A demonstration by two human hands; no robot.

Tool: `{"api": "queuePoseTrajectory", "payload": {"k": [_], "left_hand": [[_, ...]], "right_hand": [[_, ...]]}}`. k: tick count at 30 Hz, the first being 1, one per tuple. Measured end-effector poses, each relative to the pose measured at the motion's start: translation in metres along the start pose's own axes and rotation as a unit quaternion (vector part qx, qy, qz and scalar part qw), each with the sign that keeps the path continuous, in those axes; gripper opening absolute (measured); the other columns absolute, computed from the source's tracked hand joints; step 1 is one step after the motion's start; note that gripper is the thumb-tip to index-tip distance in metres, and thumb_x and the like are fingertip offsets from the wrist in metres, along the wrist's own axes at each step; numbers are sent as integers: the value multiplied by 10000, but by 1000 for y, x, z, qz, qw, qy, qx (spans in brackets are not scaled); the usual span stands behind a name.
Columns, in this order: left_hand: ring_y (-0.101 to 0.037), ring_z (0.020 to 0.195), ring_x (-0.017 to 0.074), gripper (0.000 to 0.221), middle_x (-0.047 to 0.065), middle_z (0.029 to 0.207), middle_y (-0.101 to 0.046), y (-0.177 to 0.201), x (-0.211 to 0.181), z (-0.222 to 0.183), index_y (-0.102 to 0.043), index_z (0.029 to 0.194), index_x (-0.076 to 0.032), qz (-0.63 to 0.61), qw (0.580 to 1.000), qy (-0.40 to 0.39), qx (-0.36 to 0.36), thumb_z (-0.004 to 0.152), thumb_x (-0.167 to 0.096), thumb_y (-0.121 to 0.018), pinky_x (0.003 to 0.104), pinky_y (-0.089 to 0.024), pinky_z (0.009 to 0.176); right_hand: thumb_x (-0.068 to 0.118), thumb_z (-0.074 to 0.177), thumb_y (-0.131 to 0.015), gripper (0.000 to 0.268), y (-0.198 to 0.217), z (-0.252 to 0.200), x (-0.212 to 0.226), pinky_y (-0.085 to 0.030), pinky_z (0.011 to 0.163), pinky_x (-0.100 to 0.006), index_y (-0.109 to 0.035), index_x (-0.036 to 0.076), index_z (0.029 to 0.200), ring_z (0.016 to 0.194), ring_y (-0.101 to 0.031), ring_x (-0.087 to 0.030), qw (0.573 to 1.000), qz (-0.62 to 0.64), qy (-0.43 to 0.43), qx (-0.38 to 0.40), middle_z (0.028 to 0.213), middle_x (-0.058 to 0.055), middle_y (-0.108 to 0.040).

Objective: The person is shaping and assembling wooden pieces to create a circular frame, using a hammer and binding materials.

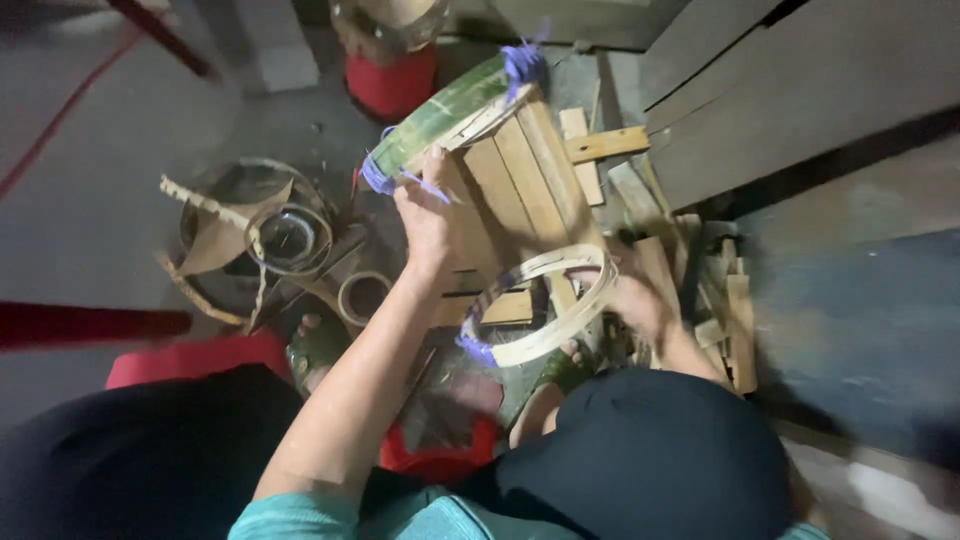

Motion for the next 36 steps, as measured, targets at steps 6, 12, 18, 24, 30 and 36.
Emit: {"api": "queuePoseTrajectory", "payload": {"k": [6, 12, 18, 24, 30, 36], "left_hand": [[-613, 812, 97, 259, 138, 794, -695, -33, -58, -32, -711, 948, -76, 50, 983, -112, 138, 1030, -299, -608, 341, -528, 669], [-609, 967, 144, 316, 162, 980, -716, -37, -169, -117, -661, 1095, -48, 38, 969, -123, 211, 1023, -354, -625, 392, -522, 781], [-611, 970, 157, 307, 125, 933, -706, 3, -145, -153, -685, 1105, -29, 42, 967, -15, 251, 998, -316, -667, 349, -526, 750], [-663, 999, 266, 383, 247, 1059, -716, 46, -159, -176, -658, 1269, 18, 69, 963, 3, 260, 987, -240, -631, 465, -553, 880], [-622, 1074, 308, 611, 253, 1107, -677, 82, -128, -188, -622, 1350, -44, 68, 942, 0, 330, 941, -497, -637, 562, -543, 906], [-637, 960, 240, 379, 163, 986, -685, 77, -137, -191, -642, 1310, -85, 90, 951, 6, 295, 966, -227, -713, 475, -543, 917]], "right_hand": [[414, 952, -643, 711, 21, -15, 144, -621, 869, -536, -442, 59, 1534, 1187, -612, -383, 979, -13, 181, 94, 1442, -254, -501], [588, 1045, -423, 816, -3, -75, 217, -462, 1206, -528, -238, -5, 1574, 1413, -434, -352, 877, -253, 383, 141, 1520, -255, -433], [66, 943, -751, 394, -23, -134, 180, -584, 912, -309, -628, 13, 1314, 1086, -724, -227, 951, -124, 279, -53, 1197, -160, -716], [64, 941, -753, 243, -49, -167, 130, -593, 846, -350, -722, 43, 1181, 951, -754, -213, 933, -180, 302, -83, 1074, -120, -770], [130, 985, -642, 171, -56, -181, 108, -608, 782, -333, -795, 102, 1056, 888, -761, -181, 943, -145, 278, -110, 965, -86, -805], [51, 891, -788, 181, -79, -211, 159, -606, 780, -323, -779, 39, 1072, 860, -768, -189, 936, -163, 291, -113, 935, -124, -797]]}}
Point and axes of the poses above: each hand's wrist, its own z-axis towards the middle knuckle, its own y-axis out of the back of the hand, x = y × z, the point moved 8 cm from there along z, towards the middle knuckle
